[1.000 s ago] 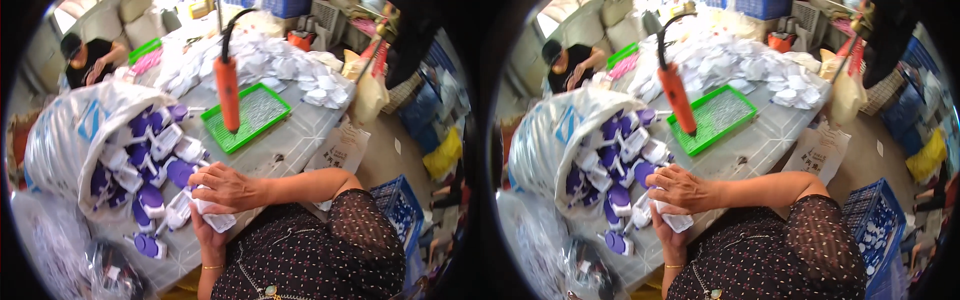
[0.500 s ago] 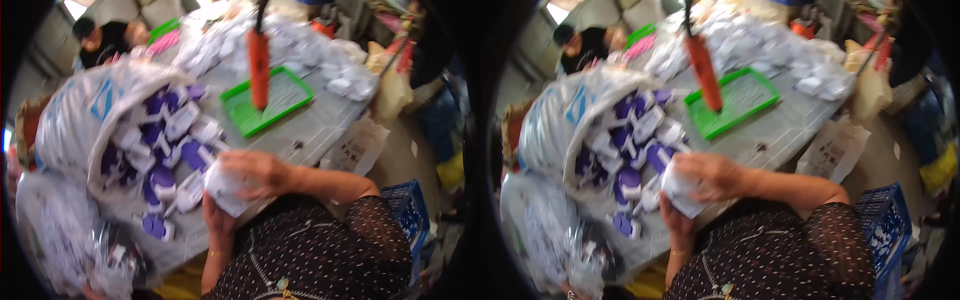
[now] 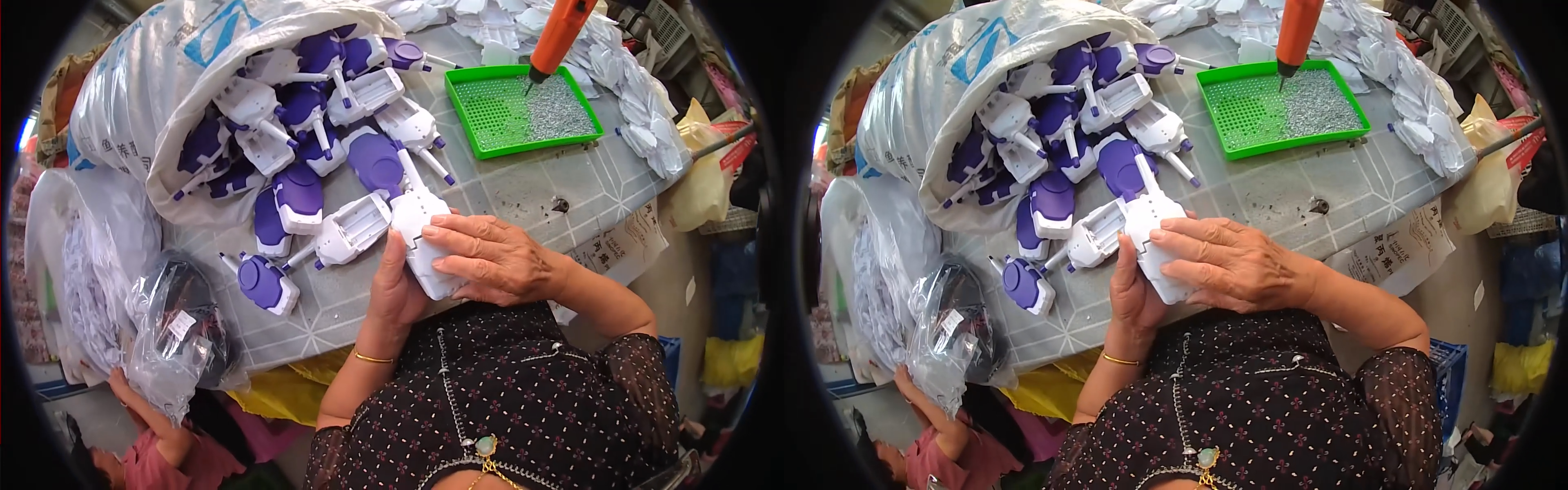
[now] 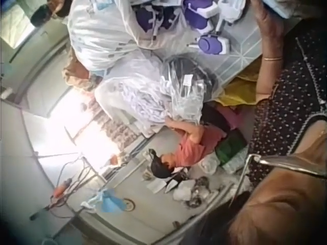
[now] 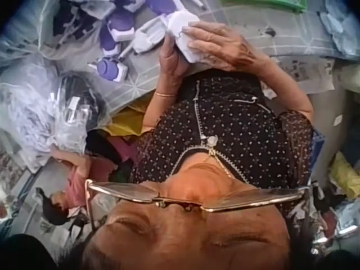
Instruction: Assembling plastic device components using an electric screwdriver at a workshop table.
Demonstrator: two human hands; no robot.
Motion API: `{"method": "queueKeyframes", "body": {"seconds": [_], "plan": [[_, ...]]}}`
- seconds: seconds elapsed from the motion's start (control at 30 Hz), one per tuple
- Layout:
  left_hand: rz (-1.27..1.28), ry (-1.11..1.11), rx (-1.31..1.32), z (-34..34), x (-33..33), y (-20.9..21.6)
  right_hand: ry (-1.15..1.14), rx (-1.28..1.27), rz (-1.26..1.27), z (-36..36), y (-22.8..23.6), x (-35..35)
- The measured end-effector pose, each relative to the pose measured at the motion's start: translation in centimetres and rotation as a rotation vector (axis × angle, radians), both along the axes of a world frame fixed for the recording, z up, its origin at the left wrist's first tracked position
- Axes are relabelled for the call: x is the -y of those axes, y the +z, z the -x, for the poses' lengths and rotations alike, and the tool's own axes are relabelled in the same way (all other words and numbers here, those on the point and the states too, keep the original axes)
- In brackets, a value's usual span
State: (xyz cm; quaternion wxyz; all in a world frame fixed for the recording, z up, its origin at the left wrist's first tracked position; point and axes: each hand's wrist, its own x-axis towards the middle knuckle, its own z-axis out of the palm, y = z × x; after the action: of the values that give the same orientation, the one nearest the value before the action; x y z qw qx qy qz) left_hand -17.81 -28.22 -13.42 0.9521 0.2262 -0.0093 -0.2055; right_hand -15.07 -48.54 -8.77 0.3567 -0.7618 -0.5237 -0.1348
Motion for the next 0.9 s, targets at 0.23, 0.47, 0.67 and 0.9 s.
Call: {"method": "queueKeyframes", "body": {"seconds": [0.23,0.47,0.67,0.9], "plan": [[-0.069,0.061,-0.028,-0.2,0.1,-0.2,-0.026,0.025,-0.028,-0.7,-0.9,0.5],[-0.057,0.091,-0.046,-0.4,-0.2,0.1,-0.107,0.048,0.046,-1.0,-0.6,0.0],[0.010,0.047,0.005,-0.2,-0.1,-0.1,-0.069,0.126,-0.010,0.1,-2.3,-0.5],[0.006,0.018,0.022,-0.3,0.0,-0.1,-0.072,0.183,-0.026,0.6,-3.4,0.1]]}}
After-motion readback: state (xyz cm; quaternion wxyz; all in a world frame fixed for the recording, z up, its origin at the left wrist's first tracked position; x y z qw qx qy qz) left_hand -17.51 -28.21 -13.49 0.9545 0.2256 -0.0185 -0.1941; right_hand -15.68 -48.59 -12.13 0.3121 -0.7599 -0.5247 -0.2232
